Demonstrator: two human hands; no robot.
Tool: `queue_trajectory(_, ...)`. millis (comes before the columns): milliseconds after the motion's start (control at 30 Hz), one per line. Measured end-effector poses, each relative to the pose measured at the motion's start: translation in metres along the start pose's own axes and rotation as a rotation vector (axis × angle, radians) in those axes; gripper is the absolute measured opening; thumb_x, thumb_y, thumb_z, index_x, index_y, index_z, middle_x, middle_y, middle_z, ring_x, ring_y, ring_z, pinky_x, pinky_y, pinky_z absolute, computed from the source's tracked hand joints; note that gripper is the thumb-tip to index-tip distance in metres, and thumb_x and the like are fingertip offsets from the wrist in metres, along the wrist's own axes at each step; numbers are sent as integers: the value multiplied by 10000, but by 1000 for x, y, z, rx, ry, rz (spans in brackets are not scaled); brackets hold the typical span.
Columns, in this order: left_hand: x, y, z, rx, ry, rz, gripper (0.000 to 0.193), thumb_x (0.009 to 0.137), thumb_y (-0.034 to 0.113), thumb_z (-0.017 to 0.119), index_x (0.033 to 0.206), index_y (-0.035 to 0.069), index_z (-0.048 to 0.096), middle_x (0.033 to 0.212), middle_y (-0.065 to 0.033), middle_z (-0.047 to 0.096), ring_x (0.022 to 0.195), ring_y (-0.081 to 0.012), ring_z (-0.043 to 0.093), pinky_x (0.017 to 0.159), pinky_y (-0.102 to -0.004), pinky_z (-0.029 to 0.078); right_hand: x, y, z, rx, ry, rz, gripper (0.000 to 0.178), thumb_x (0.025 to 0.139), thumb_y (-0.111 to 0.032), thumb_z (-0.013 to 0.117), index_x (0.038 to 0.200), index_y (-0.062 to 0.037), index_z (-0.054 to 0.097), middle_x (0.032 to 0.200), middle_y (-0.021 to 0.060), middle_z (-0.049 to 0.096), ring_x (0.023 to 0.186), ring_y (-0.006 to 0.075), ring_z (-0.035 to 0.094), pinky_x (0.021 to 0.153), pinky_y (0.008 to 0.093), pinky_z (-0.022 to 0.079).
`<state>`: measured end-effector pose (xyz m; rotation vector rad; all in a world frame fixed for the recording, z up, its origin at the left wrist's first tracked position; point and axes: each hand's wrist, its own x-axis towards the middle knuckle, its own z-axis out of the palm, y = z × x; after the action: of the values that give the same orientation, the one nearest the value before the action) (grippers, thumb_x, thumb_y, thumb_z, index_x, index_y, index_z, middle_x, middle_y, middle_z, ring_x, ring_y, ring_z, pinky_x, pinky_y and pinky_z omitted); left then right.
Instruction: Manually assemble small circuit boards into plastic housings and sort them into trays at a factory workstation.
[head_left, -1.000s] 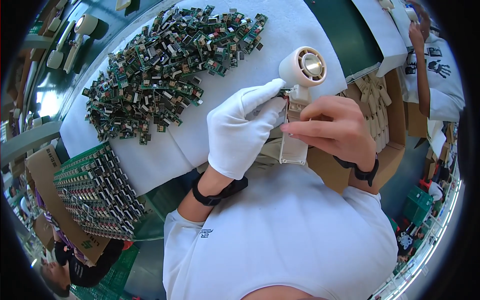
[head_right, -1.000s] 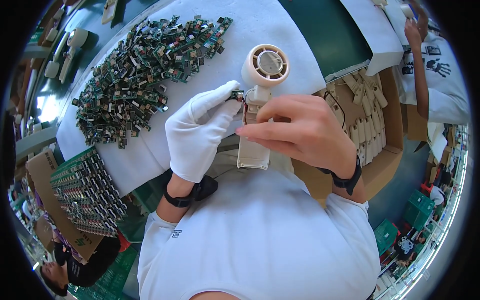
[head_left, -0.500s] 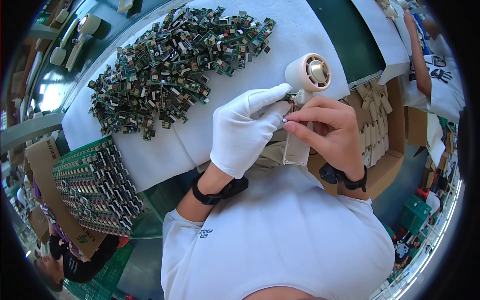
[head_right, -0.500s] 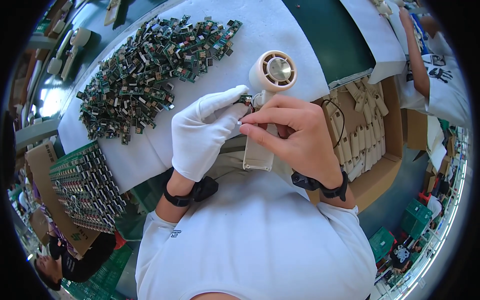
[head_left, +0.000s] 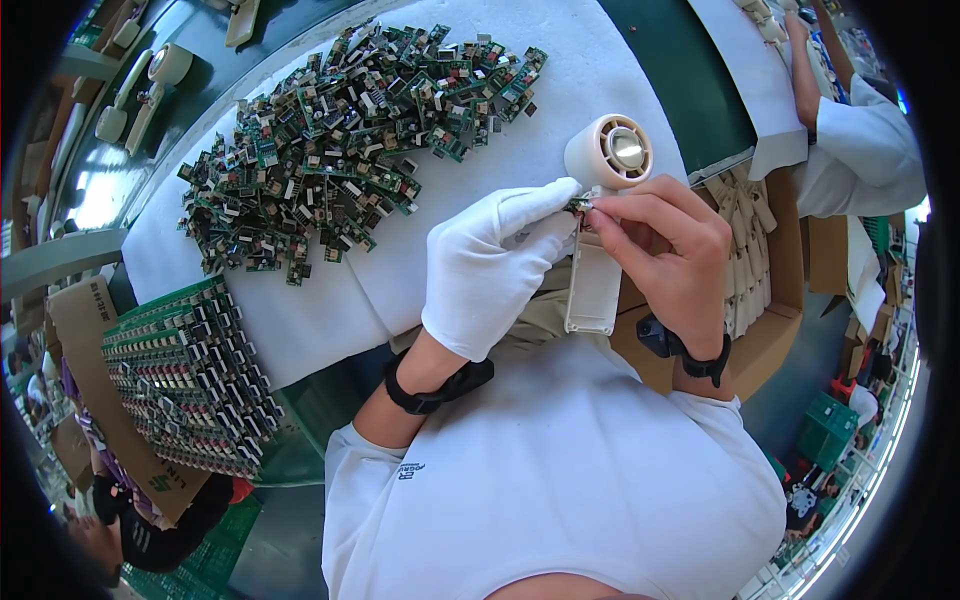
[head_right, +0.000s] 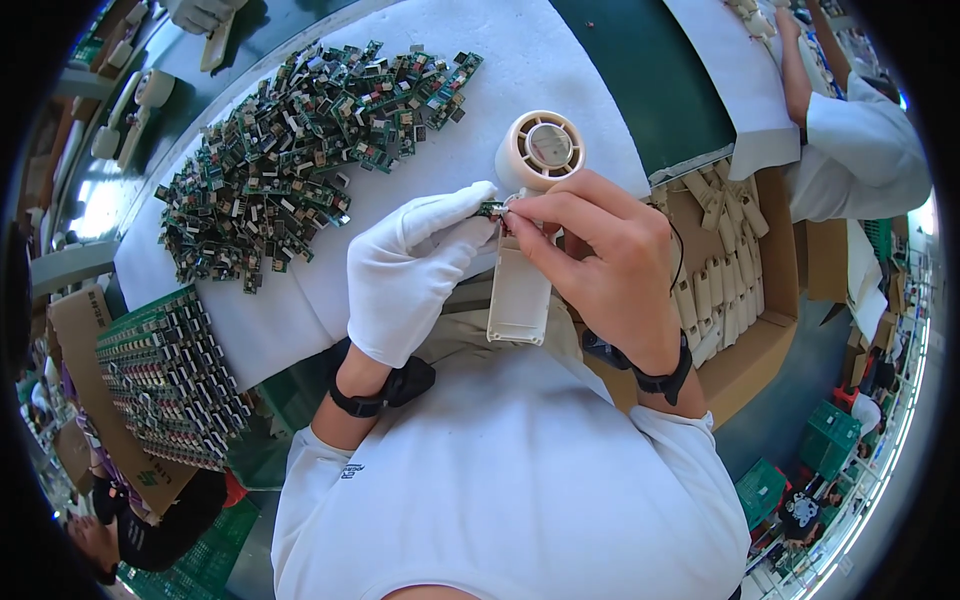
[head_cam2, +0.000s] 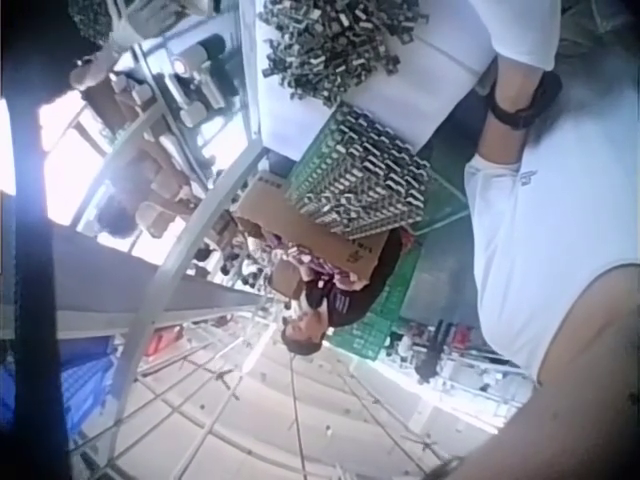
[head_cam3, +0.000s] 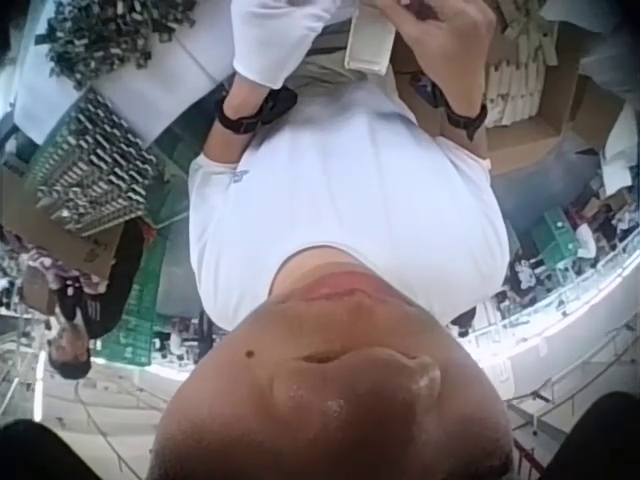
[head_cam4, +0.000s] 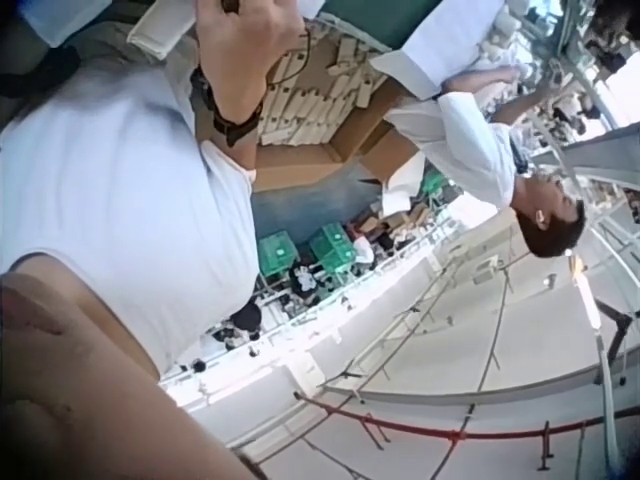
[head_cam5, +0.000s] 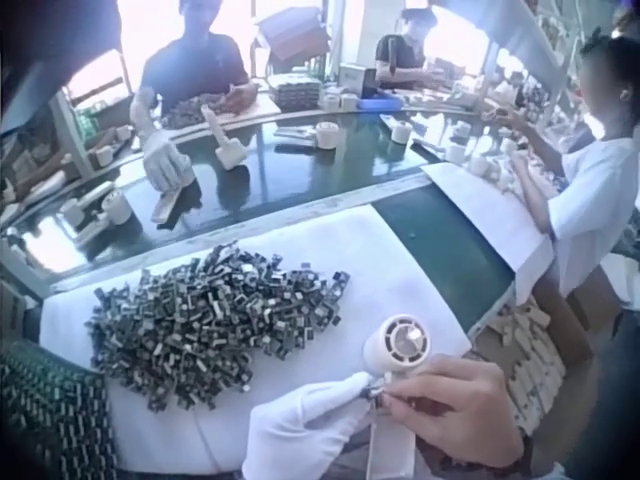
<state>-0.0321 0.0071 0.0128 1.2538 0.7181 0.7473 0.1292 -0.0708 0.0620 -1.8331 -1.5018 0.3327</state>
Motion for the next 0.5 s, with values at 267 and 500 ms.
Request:
queue_trajectory(267, -3, -13, -1, 189, -2, 204, 317, 910, -76, 696, 1213, 10, 729, 1102, -79, 728, 950, -123, 687, 833, -274, 597, -4, 2, 1, 45, -11, -13, 112, 836, 23, 779, 945, 2, 761, 841, -6, 652, 635, 34, 552, 536, 195, 386)
queue_trajectory(500, -10, -15, 10, 483, 93, 507, 435, 863, -51, 722, 1280, 69, 689, 1116, -138, 716, 898, -236, 717, 770, -303, 580, -11, -2, 11, 183, 38, 107, 111, 819, 3, 783, 926, 3, 753, 800, 20, 641, 547, 49, 507, 498, 213, 384)
